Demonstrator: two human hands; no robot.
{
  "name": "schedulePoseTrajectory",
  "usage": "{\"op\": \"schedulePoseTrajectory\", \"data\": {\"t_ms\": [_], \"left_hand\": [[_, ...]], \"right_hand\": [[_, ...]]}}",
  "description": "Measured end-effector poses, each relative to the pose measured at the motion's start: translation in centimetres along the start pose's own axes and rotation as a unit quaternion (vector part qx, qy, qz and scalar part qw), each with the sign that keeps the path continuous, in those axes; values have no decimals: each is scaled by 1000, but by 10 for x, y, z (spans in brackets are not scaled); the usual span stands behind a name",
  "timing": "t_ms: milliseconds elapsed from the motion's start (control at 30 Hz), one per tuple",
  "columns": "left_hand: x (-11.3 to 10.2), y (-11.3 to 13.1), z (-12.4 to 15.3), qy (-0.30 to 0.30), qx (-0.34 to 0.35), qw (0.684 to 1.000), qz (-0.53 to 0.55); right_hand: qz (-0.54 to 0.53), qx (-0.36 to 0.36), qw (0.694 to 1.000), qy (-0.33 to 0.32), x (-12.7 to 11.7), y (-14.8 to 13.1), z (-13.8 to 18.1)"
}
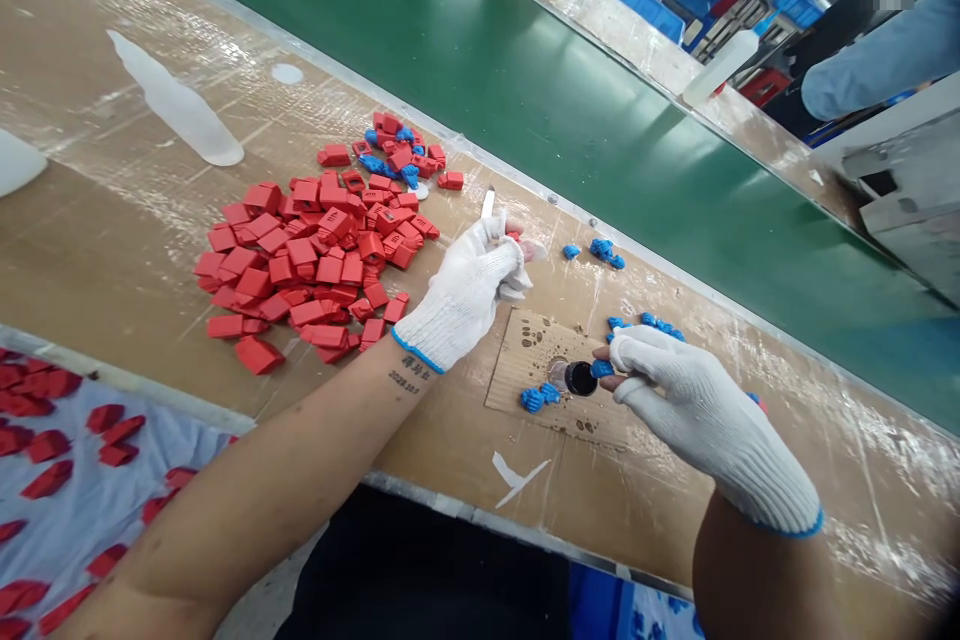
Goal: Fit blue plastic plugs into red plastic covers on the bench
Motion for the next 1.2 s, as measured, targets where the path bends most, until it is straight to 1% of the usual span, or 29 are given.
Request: {"op": "schedulePoseTrajectory", "data": {"t_ms": [167,233,300,367,467,533,600,667,733,833,900,1000,1067,1200], "left_hand": [[-3,-1,-1,-1,-1,1000,2],[-4,-1,-1,-11,-1,1000,13],[-2,-1,-1,-40,-5,998,37],[2,-1,1,-82,-5,995,54],[10,1,6,-127,1,991,46],[16,1,11,-156,-1,987,39],[23,-1,18,-193,-4,981,29],[29,-2,24,-233,2,972,14],[35,-2,31,-265,15,964,-5],[41,-6,39,-297,21,954,-34],[42,-10,43,-298,12,953,-49],[43,-15,46,-286,4,955,-76],[43,-17,47,-279,3,955,-99],[45,-21,50,-283,-15,951,-123]], "right_hand": [[-1,10,1000,-22,4,3,-9],[-13,11,1000,-15,2,5,-8],[-45,21,999,12,-3,7,-2],[-89,44,993,64,-10,12,7],[-159,75,967,185,-16,16,21],[-206,91,933,281,-15,18,28],[-252,98,889,370,-9,17,31],[-291,74,852,428,-4,11,29],[-319,24,839,440,0,2,23],[-336,-36,843,418,2,-12,17],[-330,-48,851,406,2,-17,16],[-310,-55,863,394,2,-21,16],[-304,-60,864,397,2,-21,16],[-301,-81,855,415,-1,-21,16]]}}
Point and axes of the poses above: each hand's wrist, its own z-axis away from the middle knuckle, its own x-axis out of the palm, y = z × x, the point moved 6 cm from there along -z, towards the middle knuckle, and after that the axes turned 7 degrees about -y, right-handed, at the moved point
